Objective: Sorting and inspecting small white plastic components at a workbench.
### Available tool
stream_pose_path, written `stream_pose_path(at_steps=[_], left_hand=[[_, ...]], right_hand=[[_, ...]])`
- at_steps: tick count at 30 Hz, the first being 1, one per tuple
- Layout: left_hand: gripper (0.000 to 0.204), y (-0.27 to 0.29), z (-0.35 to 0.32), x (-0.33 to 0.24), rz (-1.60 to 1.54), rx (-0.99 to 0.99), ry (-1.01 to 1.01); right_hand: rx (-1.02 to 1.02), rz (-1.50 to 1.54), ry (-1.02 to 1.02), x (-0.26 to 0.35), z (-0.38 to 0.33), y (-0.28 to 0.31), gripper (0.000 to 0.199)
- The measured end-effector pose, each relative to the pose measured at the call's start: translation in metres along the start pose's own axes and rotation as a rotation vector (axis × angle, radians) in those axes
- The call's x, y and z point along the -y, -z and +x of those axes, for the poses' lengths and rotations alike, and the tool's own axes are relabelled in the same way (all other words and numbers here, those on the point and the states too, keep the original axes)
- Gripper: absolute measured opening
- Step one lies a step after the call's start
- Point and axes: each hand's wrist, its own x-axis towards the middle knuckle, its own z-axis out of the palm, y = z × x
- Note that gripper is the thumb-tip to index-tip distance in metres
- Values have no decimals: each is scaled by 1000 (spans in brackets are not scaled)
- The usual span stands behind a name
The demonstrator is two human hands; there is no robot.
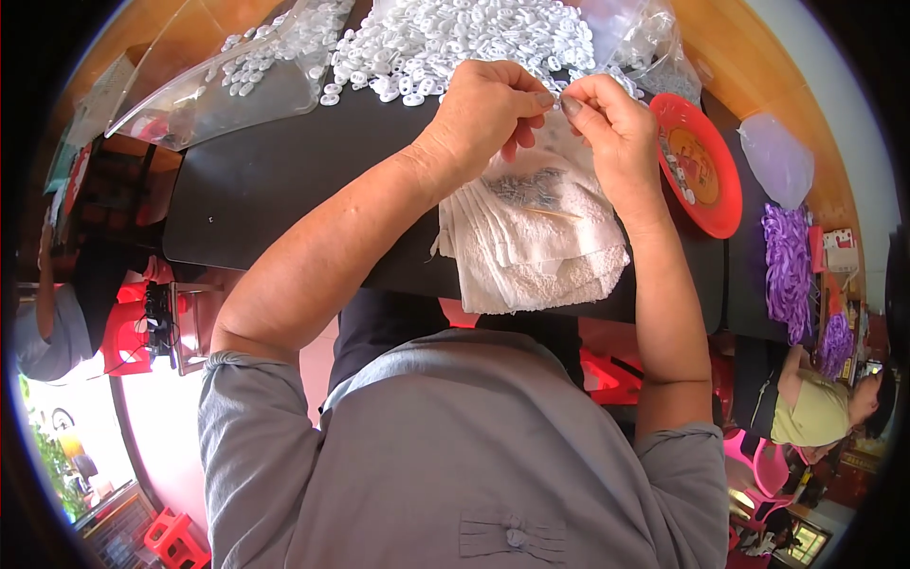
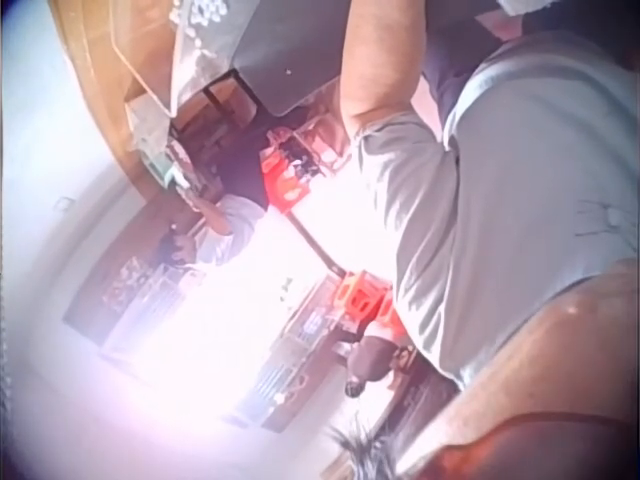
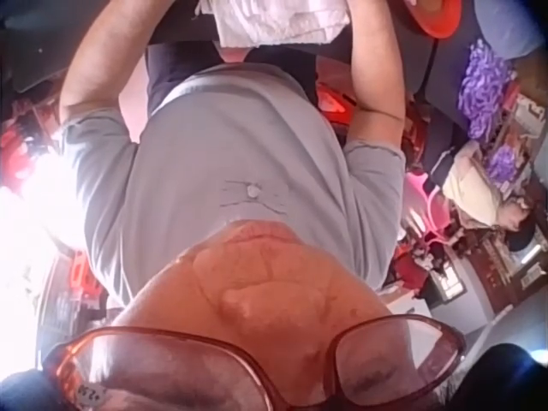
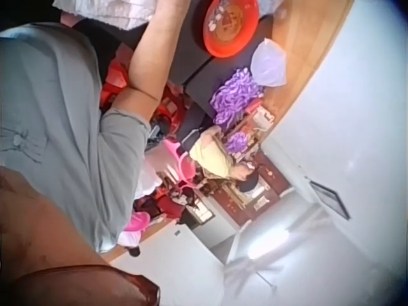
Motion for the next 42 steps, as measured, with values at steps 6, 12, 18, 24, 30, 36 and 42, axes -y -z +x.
stream_pose_path(at_steps=[6, 12, 18, 24, 30, 36, 42], left_hand=[[15, 0, 0, 1, 54, 8, 23], [13, -1, 1, 5, 73, -2, 34], [9, -7, -3, 7, 101, -97, 53], [9, -6, 0, 10, 76, -108, 118], [9, -5, 5, 19, 55, -126, 99], [10, -6, 8, 22, 150, -121, 74], [11, -3, 5, 21, 131, -106, 91]], right_hand=[[14, 13, 18, -1, -1, 0, 7], [7, -35, 8, -3, -3, -4, 6], [23, -63, 2, -2, -5, -11, 5], [67, 109, -119, -17, -9, -18, 6], [33, 24, -184, -18, 22, 1, 7], [79, -420, -240, -79, 89, 9, 11], [170, -737, -152, -71, 95, -13, 22]])
